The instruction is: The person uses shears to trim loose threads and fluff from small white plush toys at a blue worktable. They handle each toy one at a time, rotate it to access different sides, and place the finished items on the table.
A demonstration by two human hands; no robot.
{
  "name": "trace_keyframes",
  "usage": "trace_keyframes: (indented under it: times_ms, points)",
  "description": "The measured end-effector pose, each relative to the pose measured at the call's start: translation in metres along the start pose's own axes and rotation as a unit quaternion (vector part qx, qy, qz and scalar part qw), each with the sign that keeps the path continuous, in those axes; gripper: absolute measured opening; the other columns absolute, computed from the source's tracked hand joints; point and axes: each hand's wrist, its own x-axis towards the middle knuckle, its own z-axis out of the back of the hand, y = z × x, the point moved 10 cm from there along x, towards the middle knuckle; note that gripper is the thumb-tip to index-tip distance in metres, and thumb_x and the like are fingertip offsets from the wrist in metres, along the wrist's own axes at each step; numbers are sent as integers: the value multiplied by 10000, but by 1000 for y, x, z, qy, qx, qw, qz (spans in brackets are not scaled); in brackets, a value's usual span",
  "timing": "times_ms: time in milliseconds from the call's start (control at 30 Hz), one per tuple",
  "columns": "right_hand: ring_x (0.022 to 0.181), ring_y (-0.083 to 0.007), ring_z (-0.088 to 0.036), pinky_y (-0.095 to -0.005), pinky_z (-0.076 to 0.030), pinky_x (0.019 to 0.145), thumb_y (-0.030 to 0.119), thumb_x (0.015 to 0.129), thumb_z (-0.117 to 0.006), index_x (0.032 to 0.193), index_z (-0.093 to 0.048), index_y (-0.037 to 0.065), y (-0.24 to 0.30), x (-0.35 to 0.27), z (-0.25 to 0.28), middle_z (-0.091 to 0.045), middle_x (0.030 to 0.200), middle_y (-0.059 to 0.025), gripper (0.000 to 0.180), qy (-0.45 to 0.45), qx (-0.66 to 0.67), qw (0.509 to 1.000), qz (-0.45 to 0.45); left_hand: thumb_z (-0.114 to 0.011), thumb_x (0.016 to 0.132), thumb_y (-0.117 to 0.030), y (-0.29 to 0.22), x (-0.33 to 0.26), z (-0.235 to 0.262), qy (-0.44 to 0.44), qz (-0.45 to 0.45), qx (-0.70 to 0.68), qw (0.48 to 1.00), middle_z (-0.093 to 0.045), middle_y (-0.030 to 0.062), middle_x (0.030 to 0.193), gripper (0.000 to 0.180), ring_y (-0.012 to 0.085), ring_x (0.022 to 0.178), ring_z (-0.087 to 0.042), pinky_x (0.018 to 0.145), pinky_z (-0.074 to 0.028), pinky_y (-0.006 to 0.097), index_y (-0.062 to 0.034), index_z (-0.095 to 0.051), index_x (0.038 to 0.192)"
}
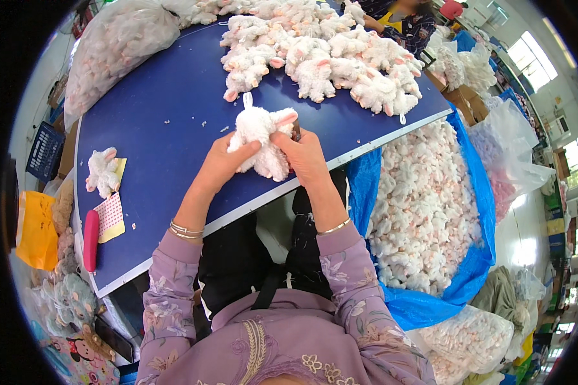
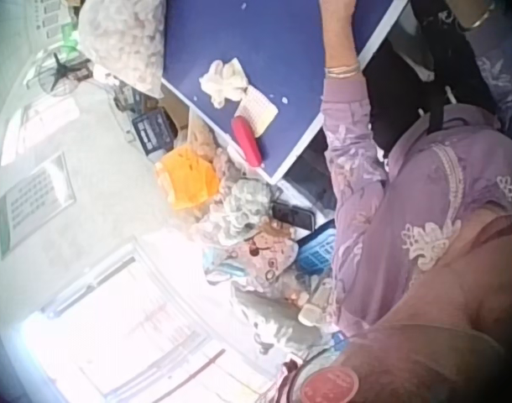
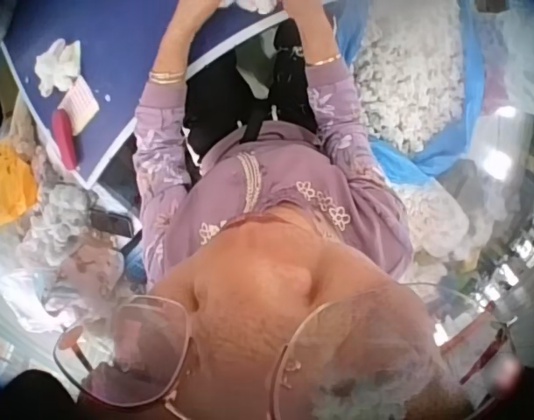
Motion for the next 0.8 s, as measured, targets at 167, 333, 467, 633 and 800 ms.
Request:
trace_keyframes:
  times_ms: [167,333,467,633,800]
  points:
    - [466,-43,-380,-238,-281,409,275,890,-639,899,-612,9,-13,0,1,-557,720,-4,268,8,22,998,-53,-687,880,-275,3,-1,13,-53,8,-50,997,-679,20,874,323,76,779,-596,709,-470,237,20,-687,1010]
    - [459,-36,-343,-234,-270,412,324,920,-608,979,-613,9,4,3,6,-545,752,-13,320,-10,111,994,10,-695,876,-275,1,-1,12,-57,-1,-88,995,-674,22,885,321,74,788,-592,702,-464,235,21,-685,1000]
    - [477,-37,-395,-213,-306,423,261,890,-660,1008,-635,25,25,4,-3,-566,733,-1,265,41,19,999,29,-695,874,-273,1,-3,5,-27,16,-64,997,-678,28,905,325,78,806,-597,713,-467,232,23,-686,1008]
    - [500,-46,-458,-212,-327,428,204,874,-681,882,-634,28,24,14,13,-571,682,13,182,-6,-5,998,55,-610,926,-291,7,2,5,11,29,-109,994,-613,5,744,303,67,669,-530,605,-408,239,-1,-686,887]
    - [554,-68,-512,-217,-322,421,168,906,-635,870,-595,40,32,17,50,-583,731,-23,139,-46,153,983,86,-520,953,-232,-10,9,35,1,-60,-185,981,-571,11,798,272,114,780,-541,714,-423,253,4,-652,977]
